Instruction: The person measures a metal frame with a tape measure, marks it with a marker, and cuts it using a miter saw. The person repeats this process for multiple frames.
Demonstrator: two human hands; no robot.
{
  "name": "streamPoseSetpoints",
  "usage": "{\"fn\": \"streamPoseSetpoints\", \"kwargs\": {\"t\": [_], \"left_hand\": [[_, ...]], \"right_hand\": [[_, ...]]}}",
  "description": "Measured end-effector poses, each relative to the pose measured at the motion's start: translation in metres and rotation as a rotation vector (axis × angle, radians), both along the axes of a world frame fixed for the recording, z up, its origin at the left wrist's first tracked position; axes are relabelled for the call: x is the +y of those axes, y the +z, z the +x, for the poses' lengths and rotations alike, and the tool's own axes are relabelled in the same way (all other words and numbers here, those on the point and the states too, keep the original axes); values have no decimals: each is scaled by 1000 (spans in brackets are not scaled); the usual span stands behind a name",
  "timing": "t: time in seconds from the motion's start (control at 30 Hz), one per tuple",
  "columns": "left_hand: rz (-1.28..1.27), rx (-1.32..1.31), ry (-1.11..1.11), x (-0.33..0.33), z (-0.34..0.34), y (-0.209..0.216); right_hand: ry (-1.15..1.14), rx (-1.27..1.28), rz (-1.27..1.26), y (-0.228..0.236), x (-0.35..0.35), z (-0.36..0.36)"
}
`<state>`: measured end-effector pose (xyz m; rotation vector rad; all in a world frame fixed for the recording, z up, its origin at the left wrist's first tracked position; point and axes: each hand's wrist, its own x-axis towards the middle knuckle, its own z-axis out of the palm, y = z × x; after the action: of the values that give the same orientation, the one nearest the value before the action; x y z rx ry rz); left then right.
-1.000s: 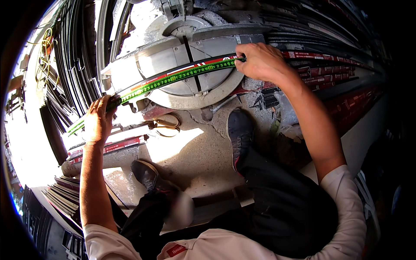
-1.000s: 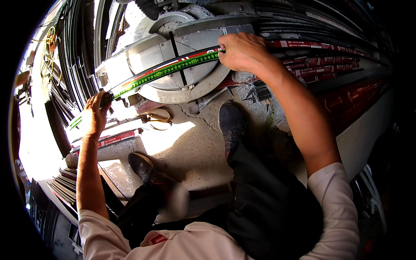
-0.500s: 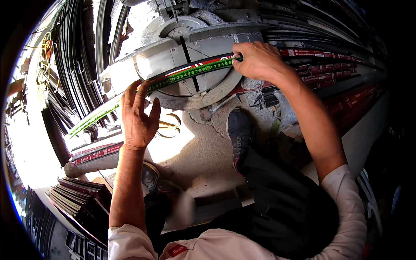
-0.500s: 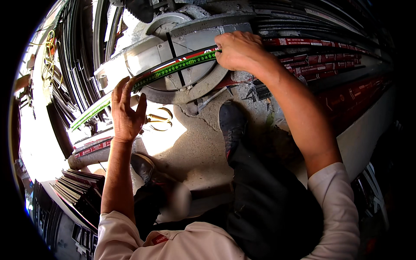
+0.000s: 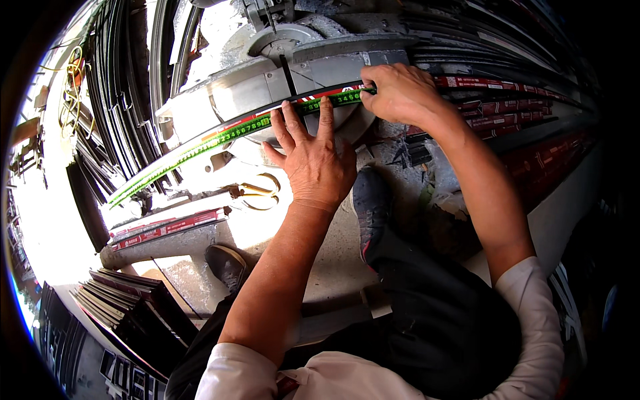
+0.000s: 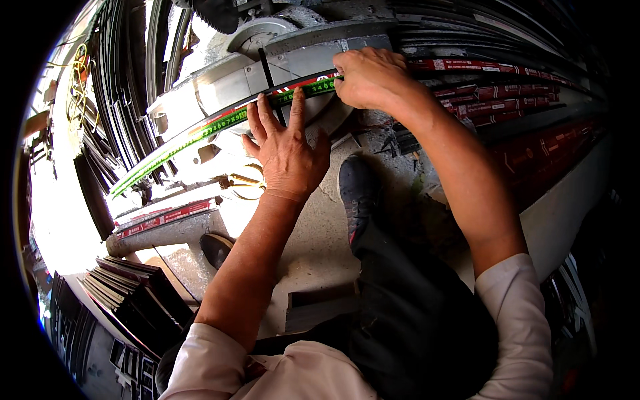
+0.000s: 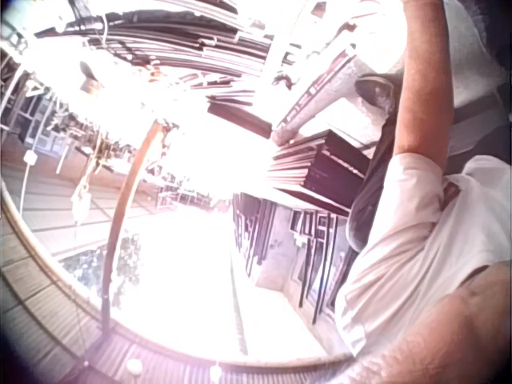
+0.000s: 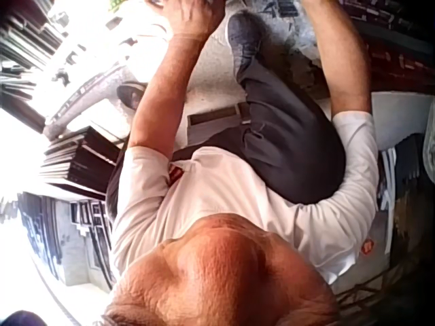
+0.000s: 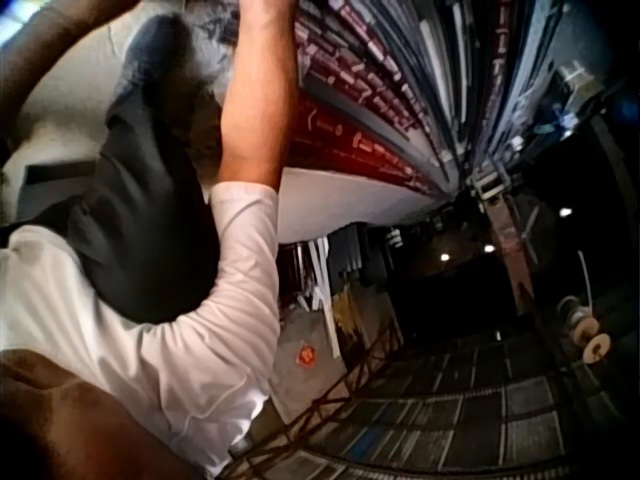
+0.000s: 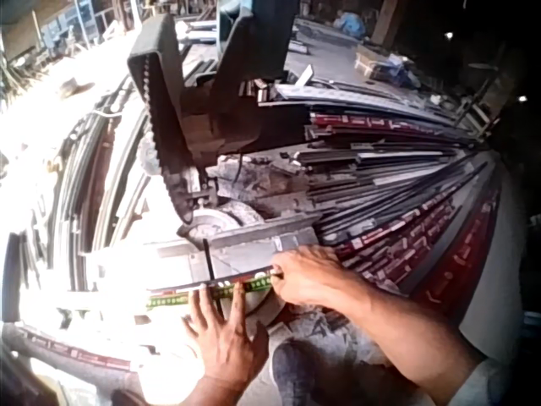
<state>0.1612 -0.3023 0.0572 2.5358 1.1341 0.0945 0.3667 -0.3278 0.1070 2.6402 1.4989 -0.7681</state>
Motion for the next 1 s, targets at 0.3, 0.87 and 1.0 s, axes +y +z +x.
{"fn": "streamPoseSetpoints", "kwargs": {"t": [0.3, 0.87, 1.0], "left_hand": [[-1, 17, 2, -2, 4, -3], [20, 43, -22, -4, 6, -10], [47, 112, -11, -5, 6, -13]], "right_hand": [[-4, 15, 25, -2, -2, 1], [-110, -71, 51, -2, -15, -1], [-150, -50, 82, 5, -21, -3]]}}
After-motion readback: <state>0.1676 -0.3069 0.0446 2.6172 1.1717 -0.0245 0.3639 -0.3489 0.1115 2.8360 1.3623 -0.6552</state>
